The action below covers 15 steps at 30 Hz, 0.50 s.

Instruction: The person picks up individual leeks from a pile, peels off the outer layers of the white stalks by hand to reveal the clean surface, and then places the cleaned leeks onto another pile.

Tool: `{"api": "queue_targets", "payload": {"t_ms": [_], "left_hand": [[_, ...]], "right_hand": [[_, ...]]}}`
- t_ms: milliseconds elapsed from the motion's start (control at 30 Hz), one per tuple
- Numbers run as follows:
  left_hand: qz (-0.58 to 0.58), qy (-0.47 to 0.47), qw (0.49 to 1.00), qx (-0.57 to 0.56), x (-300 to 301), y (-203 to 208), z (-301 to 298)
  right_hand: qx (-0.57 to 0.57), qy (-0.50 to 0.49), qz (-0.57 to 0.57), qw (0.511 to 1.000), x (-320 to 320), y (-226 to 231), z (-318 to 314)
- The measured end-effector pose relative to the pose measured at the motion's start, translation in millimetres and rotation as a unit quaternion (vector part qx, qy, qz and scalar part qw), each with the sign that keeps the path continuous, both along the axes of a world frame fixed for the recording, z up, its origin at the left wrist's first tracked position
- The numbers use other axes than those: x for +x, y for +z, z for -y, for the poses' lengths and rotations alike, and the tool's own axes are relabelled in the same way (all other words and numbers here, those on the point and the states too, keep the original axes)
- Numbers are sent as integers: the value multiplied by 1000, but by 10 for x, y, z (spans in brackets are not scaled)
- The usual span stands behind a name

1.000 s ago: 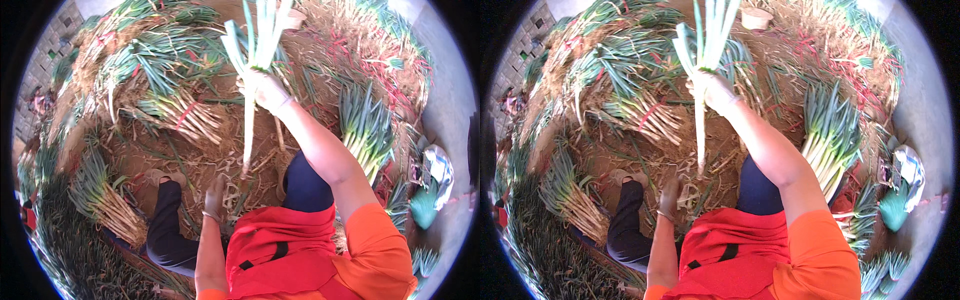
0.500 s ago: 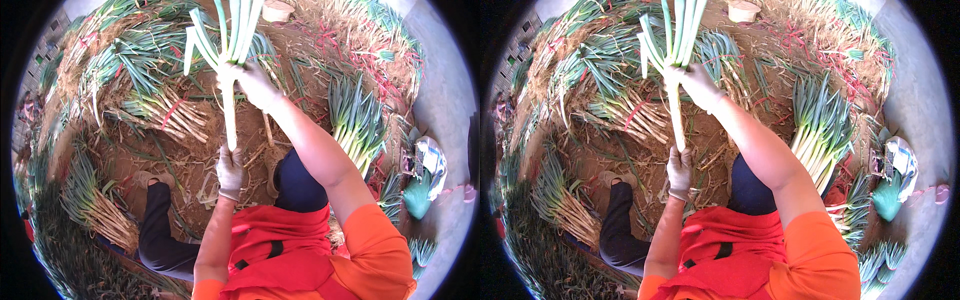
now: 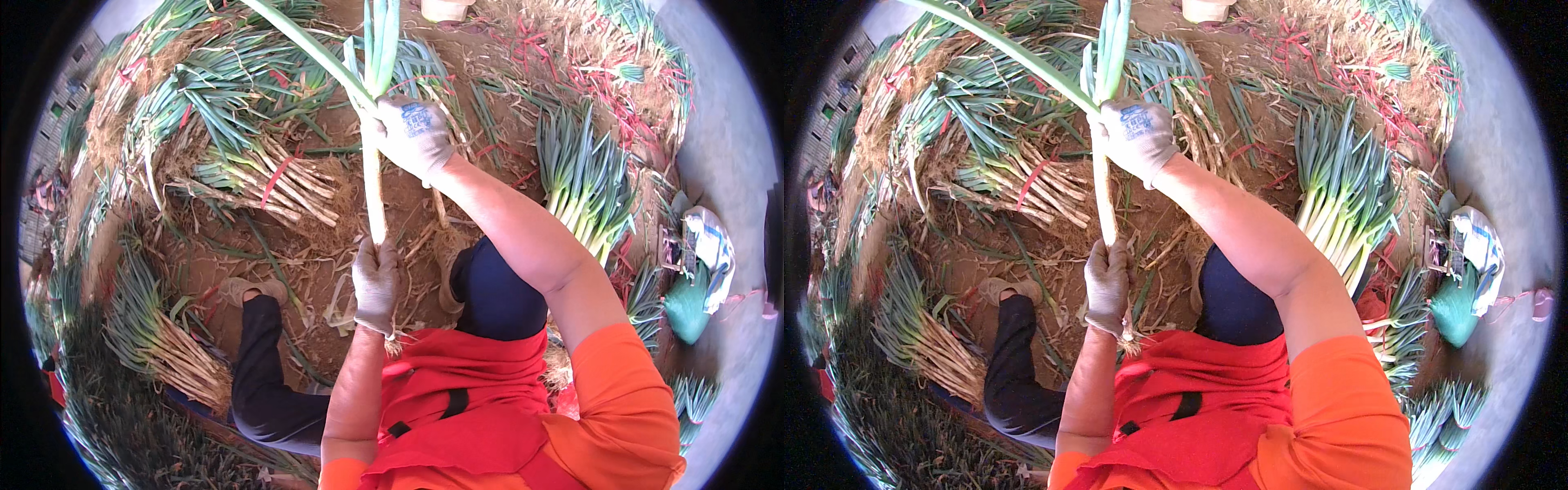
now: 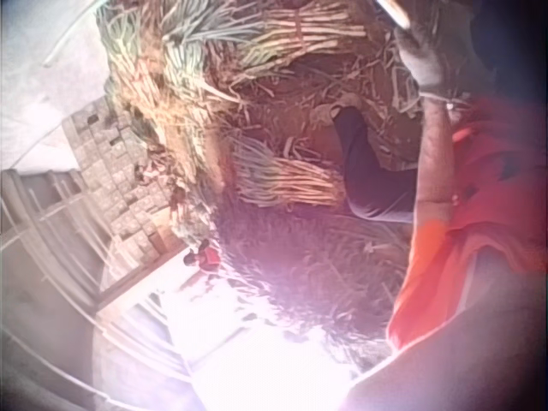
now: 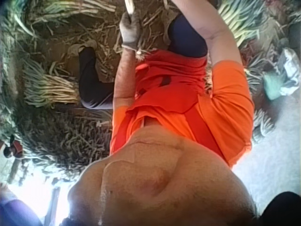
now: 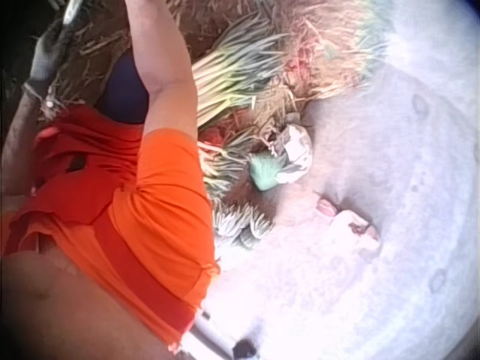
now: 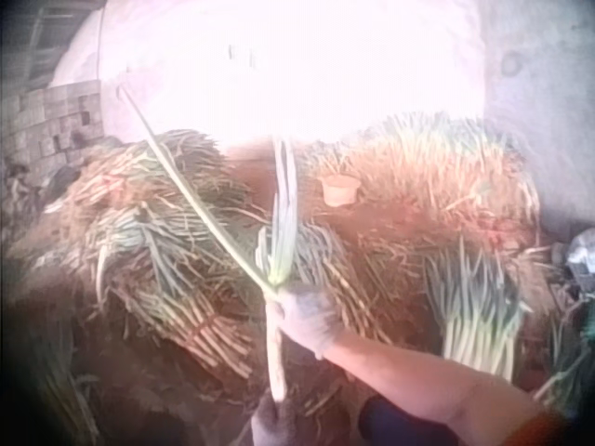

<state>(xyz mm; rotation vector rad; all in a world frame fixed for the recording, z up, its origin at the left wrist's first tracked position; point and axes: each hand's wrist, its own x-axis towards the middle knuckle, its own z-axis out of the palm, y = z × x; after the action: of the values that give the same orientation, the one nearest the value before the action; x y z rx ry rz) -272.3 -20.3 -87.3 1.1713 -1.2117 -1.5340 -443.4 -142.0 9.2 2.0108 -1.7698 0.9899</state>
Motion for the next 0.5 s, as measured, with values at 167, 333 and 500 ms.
{"api": "queue_targets", "payload": {"t_ms": [167, 333, 500], "left_hand": [[-65, -15, 989, 130, 62, 249, -19], [-32, -26, 993, 108, 100, 147, 72], [-44, -53, 995, 76, 236, 99, 407]], "right_hand": [[-15, 20, -75, 997, 58, 27, -86], [79, 40, -116, 989, 86, 16, -133], [343, 222, -81, 909, 474, -118, -407]]}}
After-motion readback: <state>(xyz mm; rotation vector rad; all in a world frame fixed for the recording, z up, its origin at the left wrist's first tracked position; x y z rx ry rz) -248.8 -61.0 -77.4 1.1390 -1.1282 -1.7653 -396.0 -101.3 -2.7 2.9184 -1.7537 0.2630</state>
